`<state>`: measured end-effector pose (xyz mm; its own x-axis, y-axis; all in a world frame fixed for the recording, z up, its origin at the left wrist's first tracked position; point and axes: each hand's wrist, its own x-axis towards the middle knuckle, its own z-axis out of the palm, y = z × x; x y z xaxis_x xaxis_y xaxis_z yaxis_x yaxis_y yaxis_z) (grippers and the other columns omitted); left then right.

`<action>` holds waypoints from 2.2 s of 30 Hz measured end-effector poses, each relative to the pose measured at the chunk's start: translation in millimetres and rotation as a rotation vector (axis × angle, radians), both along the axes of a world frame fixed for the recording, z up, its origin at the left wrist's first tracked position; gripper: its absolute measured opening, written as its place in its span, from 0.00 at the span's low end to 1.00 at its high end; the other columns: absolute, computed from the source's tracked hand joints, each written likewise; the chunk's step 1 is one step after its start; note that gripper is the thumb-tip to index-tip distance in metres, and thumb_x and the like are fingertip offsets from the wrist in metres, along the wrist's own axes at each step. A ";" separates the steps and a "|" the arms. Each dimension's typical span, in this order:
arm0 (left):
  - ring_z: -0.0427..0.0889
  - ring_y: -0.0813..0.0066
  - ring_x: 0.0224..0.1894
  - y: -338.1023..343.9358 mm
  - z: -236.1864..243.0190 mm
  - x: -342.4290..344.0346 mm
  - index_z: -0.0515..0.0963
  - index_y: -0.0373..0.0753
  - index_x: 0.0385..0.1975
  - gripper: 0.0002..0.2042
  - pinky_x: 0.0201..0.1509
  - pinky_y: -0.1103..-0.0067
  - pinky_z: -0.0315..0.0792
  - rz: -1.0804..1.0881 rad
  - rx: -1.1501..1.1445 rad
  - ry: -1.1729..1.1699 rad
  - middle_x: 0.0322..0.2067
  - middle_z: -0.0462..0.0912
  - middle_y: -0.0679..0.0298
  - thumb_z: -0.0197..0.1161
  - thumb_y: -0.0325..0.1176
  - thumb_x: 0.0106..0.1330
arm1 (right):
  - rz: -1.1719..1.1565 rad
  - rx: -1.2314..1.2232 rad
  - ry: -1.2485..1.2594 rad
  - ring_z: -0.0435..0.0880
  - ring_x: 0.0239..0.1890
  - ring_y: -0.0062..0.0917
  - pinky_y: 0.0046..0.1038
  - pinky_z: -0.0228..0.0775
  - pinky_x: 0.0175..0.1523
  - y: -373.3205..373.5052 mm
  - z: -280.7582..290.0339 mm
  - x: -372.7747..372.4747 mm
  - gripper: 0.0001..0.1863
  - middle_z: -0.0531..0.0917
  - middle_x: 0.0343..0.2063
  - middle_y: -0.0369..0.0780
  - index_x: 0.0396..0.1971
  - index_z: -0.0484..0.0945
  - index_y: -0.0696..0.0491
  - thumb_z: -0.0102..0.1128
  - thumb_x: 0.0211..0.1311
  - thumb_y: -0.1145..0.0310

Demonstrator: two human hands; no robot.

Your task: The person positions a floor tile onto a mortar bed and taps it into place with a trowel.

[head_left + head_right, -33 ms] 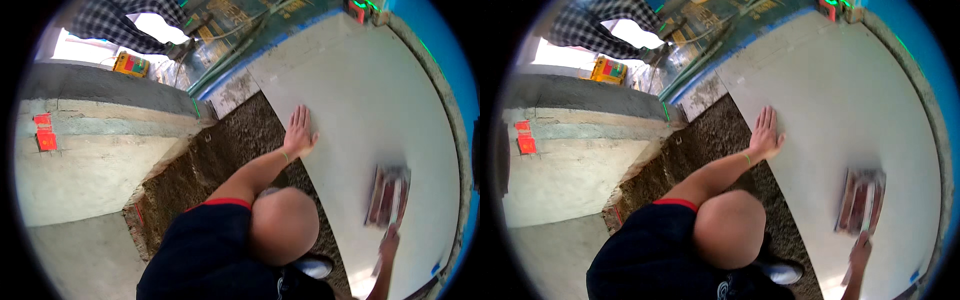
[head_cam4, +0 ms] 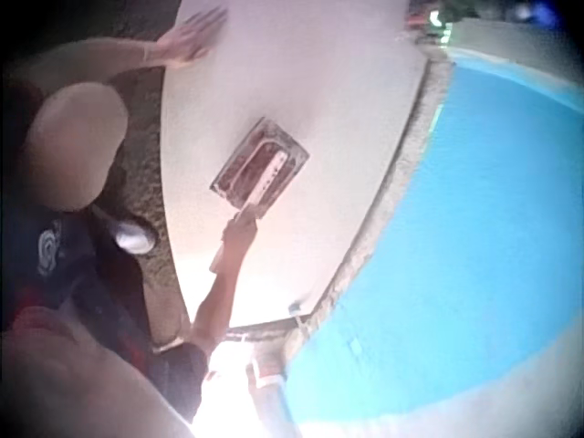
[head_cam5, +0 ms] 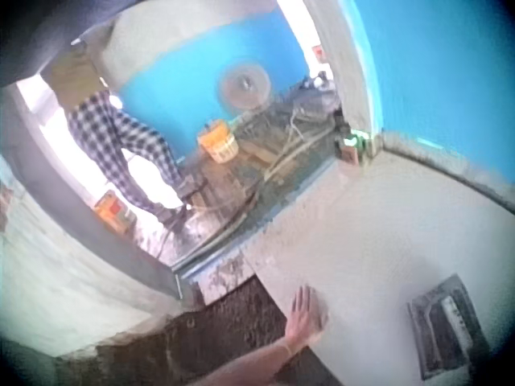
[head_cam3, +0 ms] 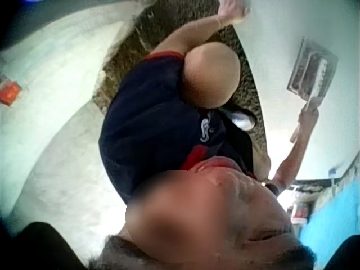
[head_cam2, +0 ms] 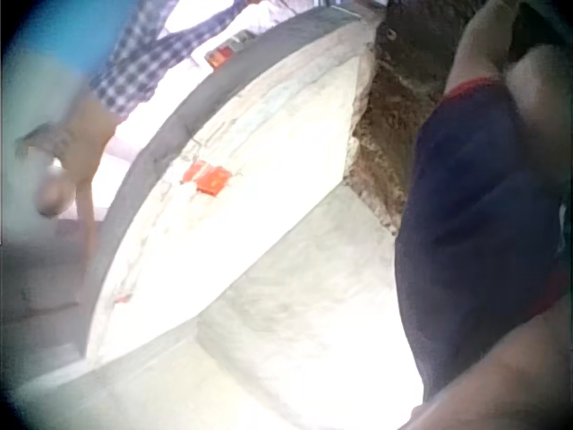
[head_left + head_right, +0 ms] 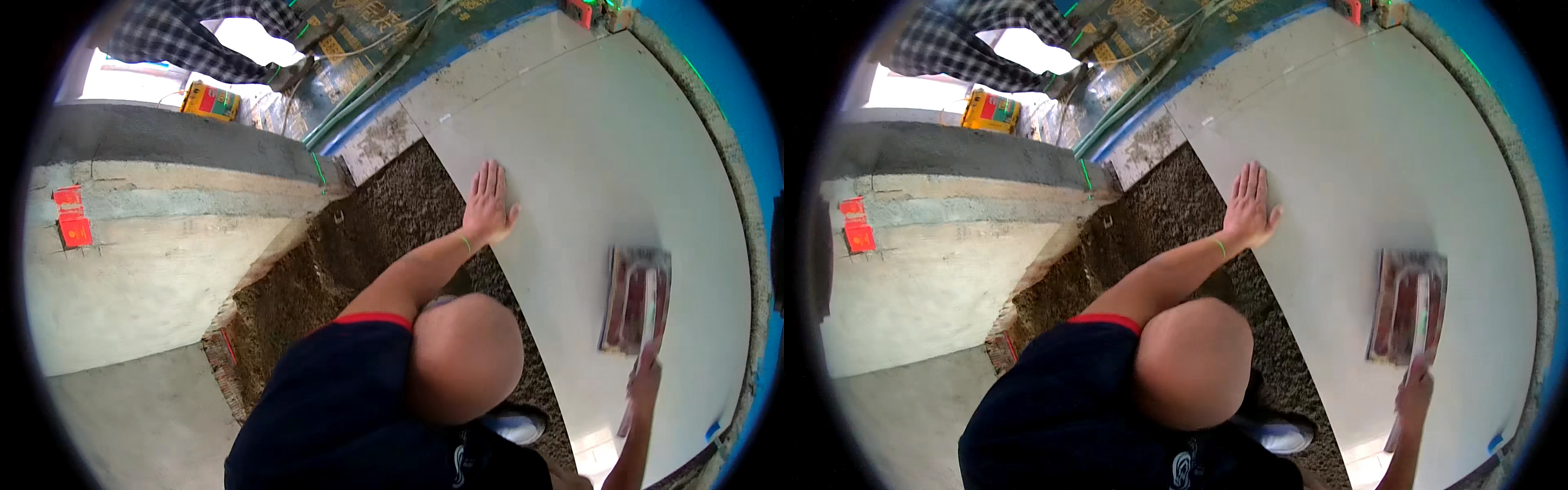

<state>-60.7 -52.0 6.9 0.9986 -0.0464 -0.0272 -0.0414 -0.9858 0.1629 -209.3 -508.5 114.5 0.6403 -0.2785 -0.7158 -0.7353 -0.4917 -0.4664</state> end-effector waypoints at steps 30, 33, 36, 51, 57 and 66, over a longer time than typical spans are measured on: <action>0.32 0.50 0.76 -3.3 1.8 1.0 0.39 0.25 0.70 0.41 0.78 0.64 0.31 0.019 0.037 0.083 0.73 0.36 0.43 0.44 0.51 0.70 | 0.395 -0.077 -0.192 0.79 0.33 0.57 0.46 0.68 0.36 44.2 -28.1 8.5 0.23 0.79 0.27 0.61 0.35 0.76 0.68 0.47 0.71 0.59; 0.30 0.52 0.76 -4.5 1.2 1.4 0.36 0.26 0.71 0.42 0.78 0.65 0.29 0.048 -0.033 0.127 0.73 0.33 0.43 0.44 0.52 0.70 | 0.324 -0.210 -0.024 0.80 0.32 0.57 0.46 0.68 0.35 37.9 -51.9 0.9 0.24 0.79 0.24 0.60 0.31 0.77 0.68 0.48 0.71 0.58; 0.26 0.49 0.75 -4.9 -0.5 0.3 0.36 0.24 0.70 0.42 0.77 0.64 0.26 0.029 0.063 0.107 0.73 0.31 0.42 0.41 0.53 0.71 | 0.127 -0.124 -0.097 0.77 0.19 0.41 0.40 0.67 0.25 17.1 -44.1 -9.2 0.25 0.75 0.15 0.49 0.22 0.75 0.62 0.51 0.69 0.54; 0.29 0.42 0.75 -249.2 4.5 81.1 0.39 0.24 0.70 0.44 0.76 0.57 0.30 -0.213 -0.110 0.165 0.72 0.32 0.37 0.44 0.56 0.70 | -0.605 -0.449 -0.975 0.72 0.15 0.23 0.25 0.62 0.17 -158.9 76.9 72.8 0.24 0.74 0.20 0.37 0.36 0.73 0.54 0.42 0.73 0.46; 0.32 0.47 0.75 -253.2 1.6 88.7 0.44 0.25 0.70 0.41 0.77 0.60 0.32 -0.149 -0.109 0.125 0.72 0.36 0.41 0.43 0.54 0.70 | -0.393 -0.043 -0.233 0.64 0.08 0.17 0.23 0.56 0.12 -83.5 -50.5 138.5 0.29 0.65 0.10 0.32 0.25 0.69 0.51 0.42 0.71 0.39; 0.32 0.47 0.75 -253.3 8.9 87.8 0.43 0.24 0.70 0.42 0.77 0.60 0.31 -0.143 -0.116 0.175 0.72 0.36 0.42 0.46 0.53 0.69 | -0.585 -0.037 -0.453 0.61 0.09 0.12 0.18 0.52 0.13 -114.8 165.8 149.9 0.25 0.65 0.13 0.28 0.33 0.71 0.48 0.43 0.70 0.39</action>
